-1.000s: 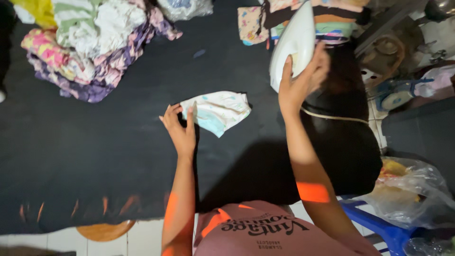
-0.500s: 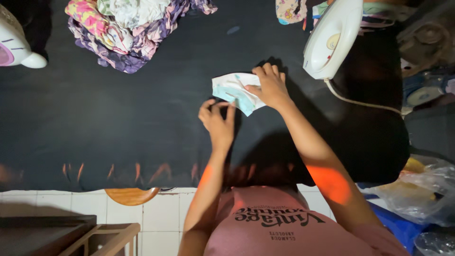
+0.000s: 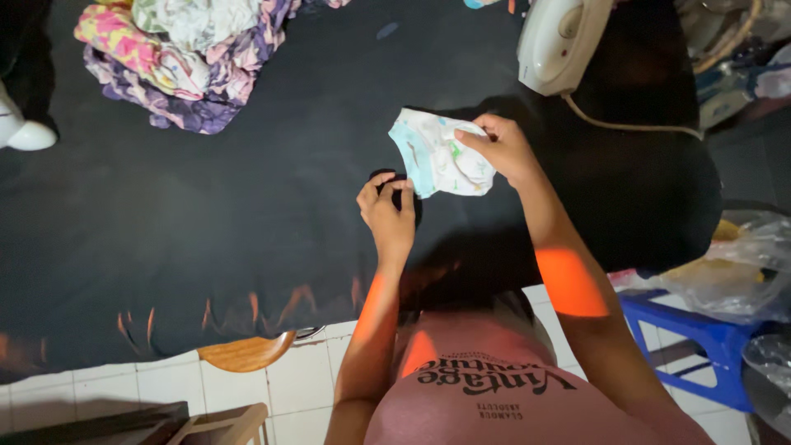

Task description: The person irons a small patterned cloth, then unfolds and irons a larger white cloth with a printed design. They smooth the fabric by hand, flip it over, and continue ironing both sides before folding it.

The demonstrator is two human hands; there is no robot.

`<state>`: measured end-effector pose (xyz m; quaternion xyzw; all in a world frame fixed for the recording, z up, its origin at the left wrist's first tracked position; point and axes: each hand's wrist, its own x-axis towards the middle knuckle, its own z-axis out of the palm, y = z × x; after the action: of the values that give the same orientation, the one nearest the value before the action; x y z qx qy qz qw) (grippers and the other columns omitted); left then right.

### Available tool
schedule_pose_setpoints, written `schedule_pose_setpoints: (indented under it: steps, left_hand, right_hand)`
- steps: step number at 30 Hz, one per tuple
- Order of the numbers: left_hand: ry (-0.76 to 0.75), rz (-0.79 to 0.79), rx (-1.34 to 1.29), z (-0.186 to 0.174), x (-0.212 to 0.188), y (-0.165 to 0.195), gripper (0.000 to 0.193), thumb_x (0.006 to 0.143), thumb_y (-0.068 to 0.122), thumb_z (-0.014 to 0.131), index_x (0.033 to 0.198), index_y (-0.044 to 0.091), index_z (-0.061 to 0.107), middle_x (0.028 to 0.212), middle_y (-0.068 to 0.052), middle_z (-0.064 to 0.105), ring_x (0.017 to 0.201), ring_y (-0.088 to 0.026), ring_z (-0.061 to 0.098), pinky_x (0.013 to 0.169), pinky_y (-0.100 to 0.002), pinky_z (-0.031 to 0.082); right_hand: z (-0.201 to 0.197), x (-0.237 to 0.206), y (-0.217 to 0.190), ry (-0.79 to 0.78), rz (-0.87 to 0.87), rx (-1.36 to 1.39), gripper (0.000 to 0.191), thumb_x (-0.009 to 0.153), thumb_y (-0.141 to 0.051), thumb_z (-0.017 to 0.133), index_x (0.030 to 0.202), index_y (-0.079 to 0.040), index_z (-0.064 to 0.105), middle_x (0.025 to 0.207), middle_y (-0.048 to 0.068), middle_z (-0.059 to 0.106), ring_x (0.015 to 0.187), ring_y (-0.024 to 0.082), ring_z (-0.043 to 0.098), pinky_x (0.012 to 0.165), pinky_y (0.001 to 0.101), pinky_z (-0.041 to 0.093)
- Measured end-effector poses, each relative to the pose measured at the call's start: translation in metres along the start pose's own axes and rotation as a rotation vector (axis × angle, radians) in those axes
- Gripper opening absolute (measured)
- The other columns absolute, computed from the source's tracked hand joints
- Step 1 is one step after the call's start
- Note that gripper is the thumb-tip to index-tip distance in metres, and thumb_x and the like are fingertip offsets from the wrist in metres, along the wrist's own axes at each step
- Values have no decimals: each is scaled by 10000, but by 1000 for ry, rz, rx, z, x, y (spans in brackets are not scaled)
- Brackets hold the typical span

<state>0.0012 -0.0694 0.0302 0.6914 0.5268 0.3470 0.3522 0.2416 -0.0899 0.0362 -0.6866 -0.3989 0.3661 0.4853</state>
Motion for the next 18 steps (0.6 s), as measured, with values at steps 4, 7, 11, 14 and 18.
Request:
schedule_pose_setpoints:
  steps: [4,7,11,14,18]
  left_hand:
    - [-150,-63,-167,-2,1,8,351,1084,360,570,1144,48,718,1264,-78,672,1214,-302,532,1084,-418,431]
    - [-355,-305,-411,-2,4,24,475,1060,409,553,1395,73,534,1228,-141,665,1136,-262,592,1015,-397,479]
    - [-535,-704,-1022,6,14,49,733,955,357,623,1532,96,254,1252,-149,621,1100,-266,658,944,-400,548]
    - [-460,-615,-1136,13,23,70,768,921,222,696,1542,97,262,1271,-182,629,1105,-244,673,968,-379,557]
    - [-417,-296,-1021,21,49,110,681,951,103,706,1533,56,356,1331,-131,630,1164,-168,662,986,-344,566]
  right_hand:
    - [5,-23,-17,-69,100,409,295,985,-188,747,1175,33,706,1007,40,735,906,95,665,826,263,516]
    - [1,-39,-38,-160,76,686,371,980,-104,707,1320,30,644,1163,76,716,1054,136,683,937,306,547]
    - [-16,-54,-62,-226,11,831,574,955,-5,663,1500,-1,483,1351,92,622,1220,165,636,1019,368,544]
    - [-40,-57,-76,-200,-17,778,647,961,11,642,1562,-5,403,1405,124,582,1235,190,622,997,387,544]
    - [-86,-62,-96,-128,-113,728,680,995,23,624,1617,-23,352,1368,139,558,1236,212,615,1015,416,542]
